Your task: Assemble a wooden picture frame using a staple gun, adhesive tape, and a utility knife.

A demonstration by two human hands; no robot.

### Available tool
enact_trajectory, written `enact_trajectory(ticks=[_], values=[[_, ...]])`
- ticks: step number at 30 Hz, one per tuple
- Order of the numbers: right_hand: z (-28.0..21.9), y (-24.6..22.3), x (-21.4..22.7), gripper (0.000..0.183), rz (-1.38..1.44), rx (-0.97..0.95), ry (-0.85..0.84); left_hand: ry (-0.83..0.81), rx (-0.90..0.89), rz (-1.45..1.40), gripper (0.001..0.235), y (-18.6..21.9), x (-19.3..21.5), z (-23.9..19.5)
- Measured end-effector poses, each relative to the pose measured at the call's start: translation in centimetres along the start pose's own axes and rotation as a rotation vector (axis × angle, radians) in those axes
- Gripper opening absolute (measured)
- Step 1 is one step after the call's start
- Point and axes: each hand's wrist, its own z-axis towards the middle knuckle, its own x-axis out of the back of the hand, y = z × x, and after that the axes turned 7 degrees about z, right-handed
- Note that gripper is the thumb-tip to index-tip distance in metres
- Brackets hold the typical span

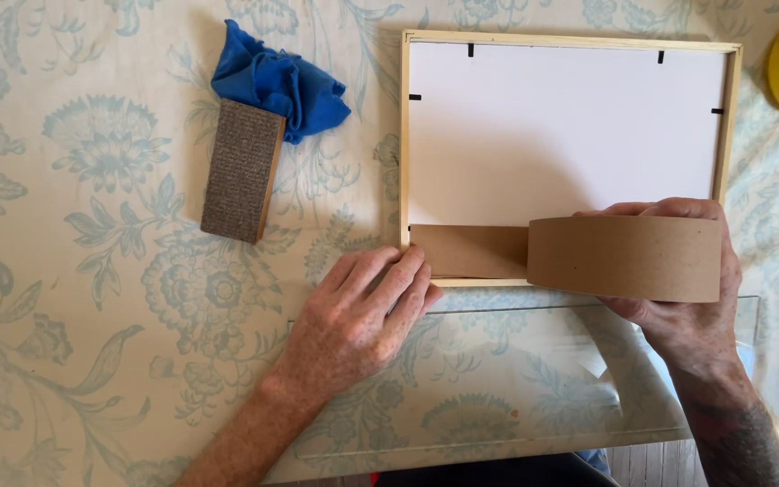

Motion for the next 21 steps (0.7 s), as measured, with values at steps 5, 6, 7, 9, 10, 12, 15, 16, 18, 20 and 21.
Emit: enact_trajectory(ticks=[5, 6, 7, 9, 10, 12, 15, 16, 18, 20, 21], values=[[0.3, 0.5, 0.1, 0.068, 0.127, 0.017, -0.052, 0.013, -0.002, -0.023, 0.017, -0.2, 0.1, 0.1], [0.3, 0.6, 0.2, 0.07, 0.145, 0.045, -0.087, 0.021, -0.005, -0.022, 0.016, -0.2, 0.2, 0.1], [0.2, 0.4, 0.0, 0.07, 0.147, 0.044, -0.088, 0.018, -0.004, -0.021, 0.016, -0.2, 0.2, 0.1], [0.1, -0.1, -0.3, 0.069, 0.189, -0.022, -0.05, 0.009, -0.003, -0.034, 0.017, -0.2, 0.0, 0.1], [0.1, 0.1, -0.2, 0.069, 0.189, -0.021, -0.049, 0.01, -0.004, -0.034, 0.017, -0.2, 0.1, 0.1], [0.2, 0.5, 0.1, 0.068, 0.189, 0.041, -0.091, 0.018, 0.013, -0.003, 0.016, 0.0, 0.1, 0.1], [0.2, 0.1, 0.0, 0.069, 0.191, 0.035, -0.112, 0.055, 0.01, -0.013, 0.017, 0.1, 0.0, 0.1], [0.4, 0.2, 0.1, 0.069, 0.191, 0.037, -0.11, 0.056, 0.007, -0.013, 0.017, 0.1, -0.1, 0.1], [0.6, 0.5, 0.4, 0.066, 0.191, 0.1, -0.177, 0.052, 0.012, -0.002, 0.018, 0.1, -0.1, 0.0], [0.6, 0.6, 0.6, 0.066, 0.208, 0.105, -0.185, 0.043, 0.006, -0.005, 0.017, 0.0, 0.0, 0.1], [0.6, 0.7, 0.7, 0.066, 0.225, 0.106, -0.195, 0.031, 0.004, -0.009, 0.016, 0.0, 0.1, 0.1]])
